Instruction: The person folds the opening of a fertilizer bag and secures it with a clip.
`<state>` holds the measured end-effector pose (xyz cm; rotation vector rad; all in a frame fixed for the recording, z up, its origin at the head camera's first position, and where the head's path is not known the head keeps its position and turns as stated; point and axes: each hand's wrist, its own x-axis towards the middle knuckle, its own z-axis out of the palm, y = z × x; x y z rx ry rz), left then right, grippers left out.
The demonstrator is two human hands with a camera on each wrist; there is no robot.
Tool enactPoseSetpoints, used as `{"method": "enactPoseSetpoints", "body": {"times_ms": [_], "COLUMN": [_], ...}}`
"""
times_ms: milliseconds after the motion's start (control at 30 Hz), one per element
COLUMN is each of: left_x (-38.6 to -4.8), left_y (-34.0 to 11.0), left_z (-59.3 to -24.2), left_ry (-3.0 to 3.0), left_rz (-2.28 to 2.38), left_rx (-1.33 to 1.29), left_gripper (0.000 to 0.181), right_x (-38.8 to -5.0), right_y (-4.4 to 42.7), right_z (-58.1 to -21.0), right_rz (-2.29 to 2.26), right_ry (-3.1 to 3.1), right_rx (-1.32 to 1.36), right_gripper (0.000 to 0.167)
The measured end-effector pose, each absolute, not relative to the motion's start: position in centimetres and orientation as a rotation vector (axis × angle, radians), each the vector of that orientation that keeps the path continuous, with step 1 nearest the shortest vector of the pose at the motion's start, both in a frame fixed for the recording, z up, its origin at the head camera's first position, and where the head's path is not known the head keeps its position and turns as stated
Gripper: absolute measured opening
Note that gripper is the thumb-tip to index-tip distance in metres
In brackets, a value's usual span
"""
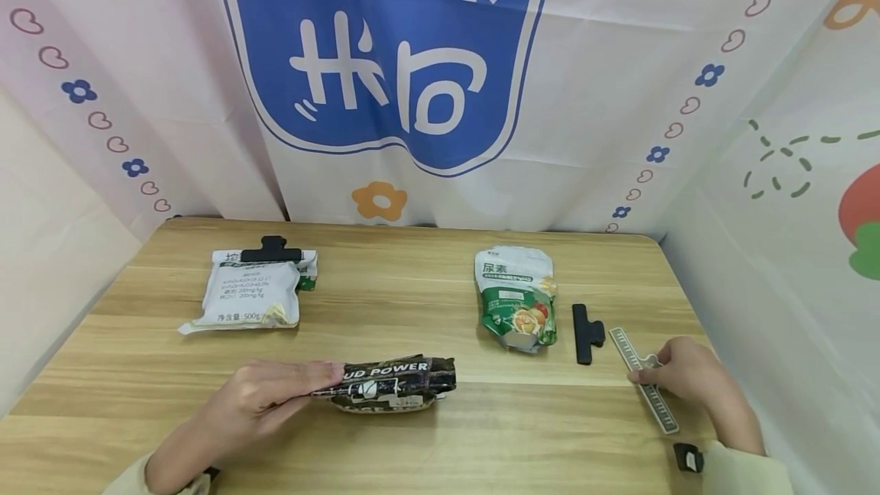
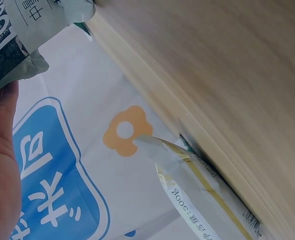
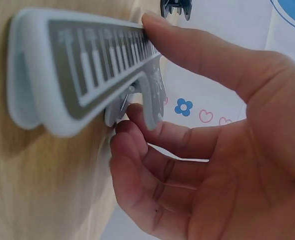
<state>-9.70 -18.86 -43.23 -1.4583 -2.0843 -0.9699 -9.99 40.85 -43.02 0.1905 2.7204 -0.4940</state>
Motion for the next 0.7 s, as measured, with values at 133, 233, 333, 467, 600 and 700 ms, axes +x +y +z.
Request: {"method": "enactPoseSetpoints", "body": {"times_ms": [133, 233, 333, 467, 600, 700], "left_x": [-9.66, -9.63, -9.57, -9.49, -9.51, -9.48], "left_y": [-18.83, -18.86, -18.92, -18.98, -18.96, -18.97], "left_z": [-43.25, -43.28, -43.31, -43.32, -43.28, -43.22], "left_ry": [-2.077, -2.084, -2.105, -2.127, -2.125, -2.144], "left_rz": [-0.968, -0.975, -0.986, -0.990, -0.984, -0.976], "left_rx": [-1.456, -1.454, -1.446, -1.436, -1.441, -1.435], "left_gripper": [0.029, 0.029, 0.030, 0.032, 0.031, 0.031], "right_x": [-10.09, -10.22, -10.26, -10.04, -9.73, -9.48], "right_y": [40.78, 40.83, 40.94, 41.05, 40.99, 40.75], "right_z": [-43.00, -42.99, -43.07, -43.27, -43.09, -42.68], "right_rz": [-0.500, -0.499, -0.506, -0.550, -0.595, -0.612], "right_ry": [2.684, 2.658, 2.650, 2.676, 2.761, 2.828], "right_rx": [0.218, 0.230, 0.234, 0.232, 0.209, 0.207], "right_gripper": [0.058, 0.068, 0.069, 0.054, 0.056, 0.058]}}
